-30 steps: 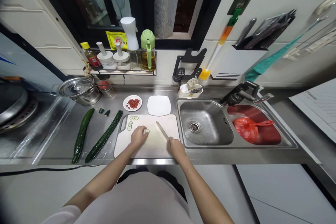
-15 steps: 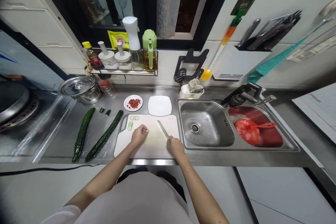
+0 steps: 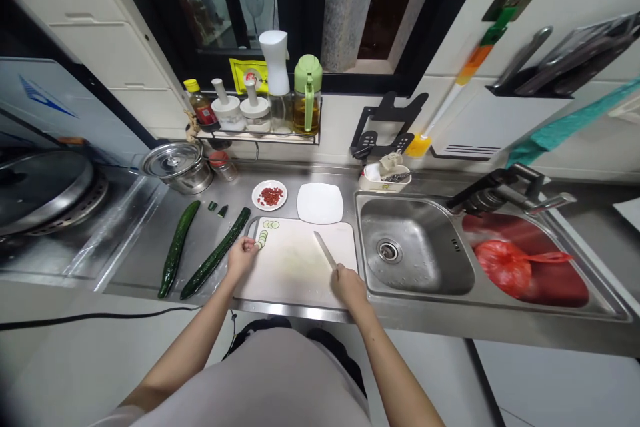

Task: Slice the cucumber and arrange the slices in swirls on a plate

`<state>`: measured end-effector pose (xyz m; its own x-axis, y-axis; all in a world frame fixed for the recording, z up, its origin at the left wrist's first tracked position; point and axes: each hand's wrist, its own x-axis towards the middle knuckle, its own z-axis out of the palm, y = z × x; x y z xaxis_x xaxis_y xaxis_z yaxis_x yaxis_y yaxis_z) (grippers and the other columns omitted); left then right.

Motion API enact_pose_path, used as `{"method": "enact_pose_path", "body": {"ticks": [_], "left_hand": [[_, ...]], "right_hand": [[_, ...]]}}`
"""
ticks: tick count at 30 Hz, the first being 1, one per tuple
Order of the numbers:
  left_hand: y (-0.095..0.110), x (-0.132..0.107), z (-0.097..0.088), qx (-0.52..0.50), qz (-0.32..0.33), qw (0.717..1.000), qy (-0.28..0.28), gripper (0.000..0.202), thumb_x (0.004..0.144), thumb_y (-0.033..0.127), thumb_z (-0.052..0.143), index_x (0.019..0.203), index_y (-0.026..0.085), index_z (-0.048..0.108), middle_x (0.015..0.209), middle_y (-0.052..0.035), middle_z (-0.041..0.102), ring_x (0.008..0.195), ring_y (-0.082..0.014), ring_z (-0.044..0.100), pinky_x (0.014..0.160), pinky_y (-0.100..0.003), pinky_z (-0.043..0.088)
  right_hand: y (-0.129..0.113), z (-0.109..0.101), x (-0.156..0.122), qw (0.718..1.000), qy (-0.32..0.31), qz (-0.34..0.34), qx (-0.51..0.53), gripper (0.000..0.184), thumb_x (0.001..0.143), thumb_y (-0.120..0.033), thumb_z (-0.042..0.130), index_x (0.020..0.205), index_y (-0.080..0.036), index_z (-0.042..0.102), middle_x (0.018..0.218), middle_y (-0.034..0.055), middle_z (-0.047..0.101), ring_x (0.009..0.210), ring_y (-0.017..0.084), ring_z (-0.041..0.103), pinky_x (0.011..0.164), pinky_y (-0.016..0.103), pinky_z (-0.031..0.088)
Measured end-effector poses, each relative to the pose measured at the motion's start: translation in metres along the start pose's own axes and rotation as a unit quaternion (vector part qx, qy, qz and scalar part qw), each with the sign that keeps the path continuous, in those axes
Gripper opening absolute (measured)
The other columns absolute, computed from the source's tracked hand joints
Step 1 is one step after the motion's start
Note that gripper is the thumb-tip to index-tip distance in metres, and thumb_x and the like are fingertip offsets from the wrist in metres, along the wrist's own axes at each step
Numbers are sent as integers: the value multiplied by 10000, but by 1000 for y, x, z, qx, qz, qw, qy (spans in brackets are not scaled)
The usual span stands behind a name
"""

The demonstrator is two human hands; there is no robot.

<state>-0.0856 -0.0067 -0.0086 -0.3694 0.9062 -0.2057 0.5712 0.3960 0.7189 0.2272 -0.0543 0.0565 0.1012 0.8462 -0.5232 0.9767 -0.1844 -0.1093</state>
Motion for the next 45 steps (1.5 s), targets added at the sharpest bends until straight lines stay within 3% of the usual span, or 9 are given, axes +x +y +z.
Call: {"method": "enact_pose_path", "body": {"ticks": [13,24,29,36,41,45], "left_hand": [[15,-2,-3,87,0,996,-34,80,793,281,618,848,225,602,818,-20,703,757,-177,633,684,-262,404],[16,-3,-2,103,26,994,-3,175,810,301,595,958,224,648,929,-27,677,855,-174,620,757,-258,417],[33,11,5,119,77,990,-17,220,839,280,562,1027,219,659,965,-46,661,884,-176,607,815,-266,428],[68,42,19,227,151,960,-66,342,858,281,540,1181,238,642,1131,-104,606,1093,-248,533,913,-323,408],[77,51,25,284,175,937,-102,283,883,260,503,1108,240,673,1134,-111,587,1093,-247,518,889,-330,411],[80,51,26,285,183,936,-94,233,873,241,520,1055,221,664,1119,-114,597,1076,-241,529,867,-322,416]], "right_hand": [[-3,-3,-1,1000,-7,6,-4,352,959,-294,315,1111,-148,596,1027,173,689,964,251,654,739,310,429],[-1,-2,1,1000,-11,7,-1,349,962,-303,302,1093,-146,585,1032,158,690,961,241,653,714,294,403],[-1,-1,0,1000,-2,15,4,337,966,-325,317,1154,-146,532,1001,154,690,954,246,652,714,298,398],[1,2,-3,1000,21,21,2,313,970,-328,315,1157,-170,511,983,144,695,923,247,656,712,302,394],[1,2,-5,999,28,21,-6,316,972,-332,310,1143,-176,525,977,138,699,908,249,661,704,297,394],[0,-1,-6,999,26,27,-6,320,970,-323,310,1147,-174,531,982,142,699,905,248,661,712,300,396]]}}
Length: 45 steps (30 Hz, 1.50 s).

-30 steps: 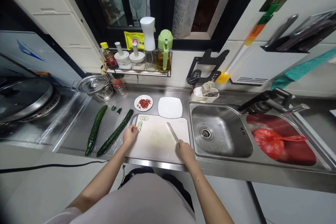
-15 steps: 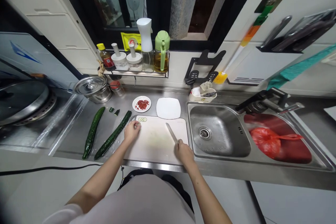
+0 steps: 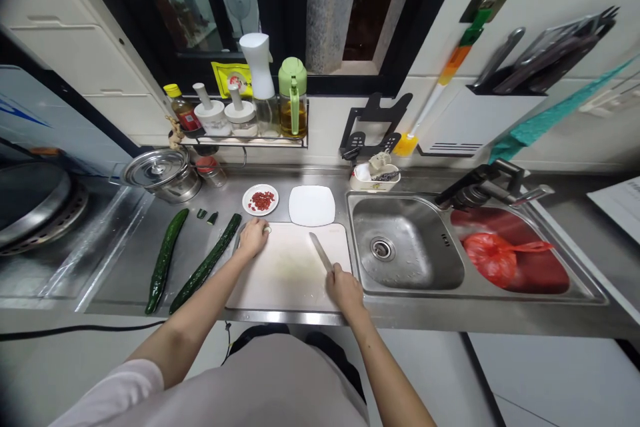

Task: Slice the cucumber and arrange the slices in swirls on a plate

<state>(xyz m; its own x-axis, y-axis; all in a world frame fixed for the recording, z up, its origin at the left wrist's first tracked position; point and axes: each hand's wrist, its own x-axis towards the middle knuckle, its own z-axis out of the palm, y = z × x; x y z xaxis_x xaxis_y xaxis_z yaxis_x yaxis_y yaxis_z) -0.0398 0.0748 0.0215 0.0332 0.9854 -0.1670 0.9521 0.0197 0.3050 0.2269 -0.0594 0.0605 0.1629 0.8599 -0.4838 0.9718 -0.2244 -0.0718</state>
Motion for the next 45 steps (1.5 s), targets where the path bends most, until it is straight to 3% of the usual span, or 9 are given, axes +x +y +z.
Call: {"method": "enact_pose_path", "body": {"ticks": [7,16,21,24,28,33,37,42,45], "left_hand": [[9,-12,-1,-40,-19,999,6,165,872,237,518,937,221,668,973,-87,669,957,-226,577,801,-304,414],[6,-18,8,-59,-8,997,48,143,859,238,531,880,198,667,1025,-96,658,1047,-238,540,827,-304,410],[10,-21,15,-144,-42,989,-14,110,834,243,562,886,208,653,882,-36,690,824,-173,606,733,-266,414],[10,-25,20,-123,-50,991,-14,109,825,222,559,875,205,654,911,-47,687,878,-193,605,749,-276,419],[5,-23,18,-59,-10,998,28,153,828,157,517,874,165,664,998,-111,657,1011,-233,571,864,-306,411],[6,-16,11,-36,5,999,13,199,840,129,481,913,145,666,957,-133,668,971,-236,592,865,-313,412],[13,-16,9,-95,-35,995,19,156,833,165,514,872,166,666,912,-92,690,903,-206,614,792,-282,427],[21,-27,16,-243,-112,961,-73,106,759,233,632,835,174,678,793,-19,703,686,-130,609,621,-213,410],[28,-38,25,-259,-121,952,-111,108,733,236,653,816,173,683,774,-12,707,647,-119,603,585,-207,395]], "right_hand": [[-1,-1,-1,1000,8,-4,8,318,958,-290,324,1175,-178,529,974,132,698,897,236,657,729,293,393],[0,-1,-1,1000,11,-3,2,310,944,-270,326,1159,-197,537,959,124,694,882,240,657,713,294,383],[1,1,-2,1000,15,-4,3,322,939,-277,320,1159,-207,544,952,110,696,882,237,659,708,286,381],[1,1,-3,1000,12,0,2,325,944,-277,306,1157,-199,538,954,117,696,886,243,659,699,289,381],[2,1,-3,1000,4,3,2,307,951,-278,312,1158,-196,525,972,122,692,892,236,655,710,292,379],[2,2,-2,1000,10,0,-1,298,951,-282,318,1151,-203,524,965,118,694,895,230,651,712,286,372],[3,2,-2,1000,8,-1,-2,303,948,-274,315,1153,-193,523,957,114,692,887,226,650,697,279,365],[3,1,-2,1000,8,-6,-9,302,950,-275,310,1148,-187,521,960,118,693,872,229,651,682,280,357],[2,-2,-4,1000,5,-17,-14,294,956,-285,310,1133,-192,526,957,115,694,862,222,649,671,275,347]]}}
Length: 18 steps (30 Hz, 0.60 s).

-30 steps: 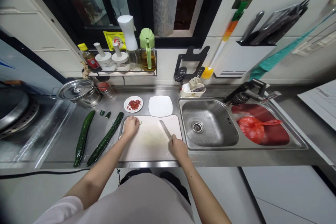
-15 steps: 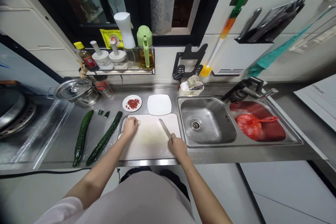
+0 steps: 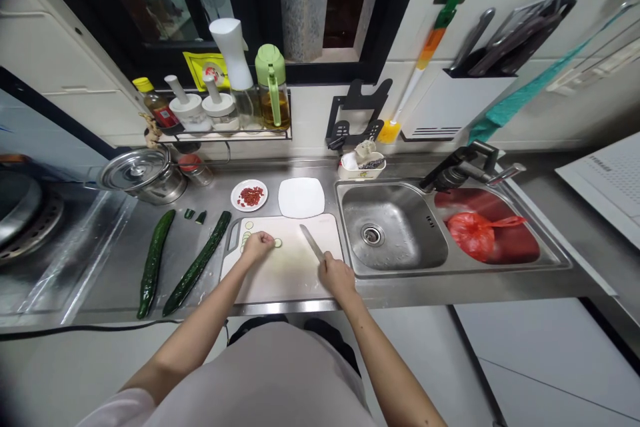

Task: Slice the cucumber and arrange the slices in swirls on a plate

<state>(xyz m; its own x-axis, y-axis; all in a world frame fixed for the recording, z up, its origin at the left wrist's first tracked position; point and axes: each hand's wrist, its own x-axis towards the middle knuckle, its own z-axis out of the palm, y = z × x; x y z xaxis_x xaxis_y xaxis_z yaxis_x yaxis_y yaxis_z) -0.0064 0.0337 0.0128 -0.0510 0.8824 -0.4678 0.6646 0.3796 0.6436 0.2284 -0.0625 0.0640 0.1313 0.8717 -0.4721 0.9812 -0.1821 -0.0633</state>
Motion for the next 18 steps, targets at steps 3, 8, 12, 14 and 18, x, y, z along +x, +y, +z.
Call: {"method": "enact_pose_path", "body": {"ticks": [3,8,12,14,18], "left_hand": [[1,-8,11,31,7,999,7,94,719,238,657,793,185,683,791,-16,713,704,-134,622,615,-214,401],[2,-13,17,67,22,997,19,85,740,213,611,806,207,665,825,-13,706,766,-151,621,647,-232,400],[-3,-12,19,67,36,996,39,157,756,196,595,903,216,646,792,-2,681,770,-154,611,656,-235,394],[-6,-10,20,57,42,996,45,164,764,198,594,921,213,638,768,2,665,757,-150,608,669,-233,399],[-11,-8,21,47,48,996,52,137,773,206,595,904,209,634,746,7,648,739,-144,601,674,-228,397]], "right_hand": [[0,-2,-4,1000,-2,-29,-8,295,971,-320,298,1109,-207,534,930,94,697,851,213,649,661,264,332],[-1,-2,-13,997,-8,-76,-28,330,991,-361,262,1107,-223,539,894,76,701,841,208,655,664,256,331],[-3,-1,-19,995,-14,-93,-44,314,997,-344,264,1097,-219,535,903,87,707,840,213,663,672,263,346],[-4,-1,-21,993,-17,-103,-48,296,998,-337,274,1094,-220,529,912,87,709,843,210,667,676,262,353],[-8,-2,-25,991,-25,-120,-52,290,1000,-338,282,1101,-217,526,926,93,711,864,205,671,692,262,366]]}}
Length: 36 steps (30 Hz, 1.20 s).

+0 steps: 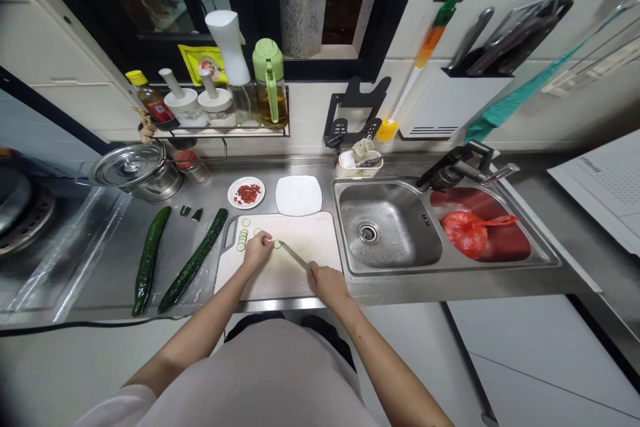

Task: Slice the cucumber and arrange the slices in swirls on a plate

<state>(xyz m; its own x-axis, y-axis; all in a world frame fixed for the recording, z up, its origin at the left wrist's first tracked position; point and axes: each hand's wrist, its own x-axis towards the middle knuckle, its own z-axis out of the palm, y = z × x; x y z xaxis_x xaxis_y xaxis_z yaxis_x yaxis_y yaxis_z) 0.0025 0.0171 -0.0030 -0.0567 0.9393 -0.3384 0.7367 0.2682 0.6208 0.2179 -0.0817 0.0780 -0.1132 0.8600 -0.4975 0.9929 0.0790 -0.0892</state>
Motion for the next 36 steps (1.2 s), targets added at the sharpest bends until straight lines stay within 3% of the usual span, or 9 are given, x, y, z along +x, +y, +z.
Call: {"method": "enact_pose_path", "body": {"ticks": [16,28,36], "left_hand": [[1,3,-2,1,-14,1000,-11,120,766,224,596,883,217,624,756,11,657,732,-141,598,632,-226,377],[3,7,-5,14,-22,999,-27,128,755,224,620,882,220,633,770,9,672,747,-144,608,660,-230,397],[4,8,-5,22,-26,999,-32,118,758,221,621,876,223,631,770,7,664,740,-145,599,670,-233,402]], "right_hand": [[-9,0,2,1000,-9,-10,-11,320,994,-307,268,1120,-195,540,908,117,713,876,226,680,698,282,390],[-3,-11,11,998,-38,-41,-30,291,975,-254,310,1131,-196,548,952,132,709,902,245,674,728,305,406],[-3,-6,16,998,-41,-47,-27,269,957,-196,324,1116,-178,540,925,123,708,887,232,679,718,290,411]]}}
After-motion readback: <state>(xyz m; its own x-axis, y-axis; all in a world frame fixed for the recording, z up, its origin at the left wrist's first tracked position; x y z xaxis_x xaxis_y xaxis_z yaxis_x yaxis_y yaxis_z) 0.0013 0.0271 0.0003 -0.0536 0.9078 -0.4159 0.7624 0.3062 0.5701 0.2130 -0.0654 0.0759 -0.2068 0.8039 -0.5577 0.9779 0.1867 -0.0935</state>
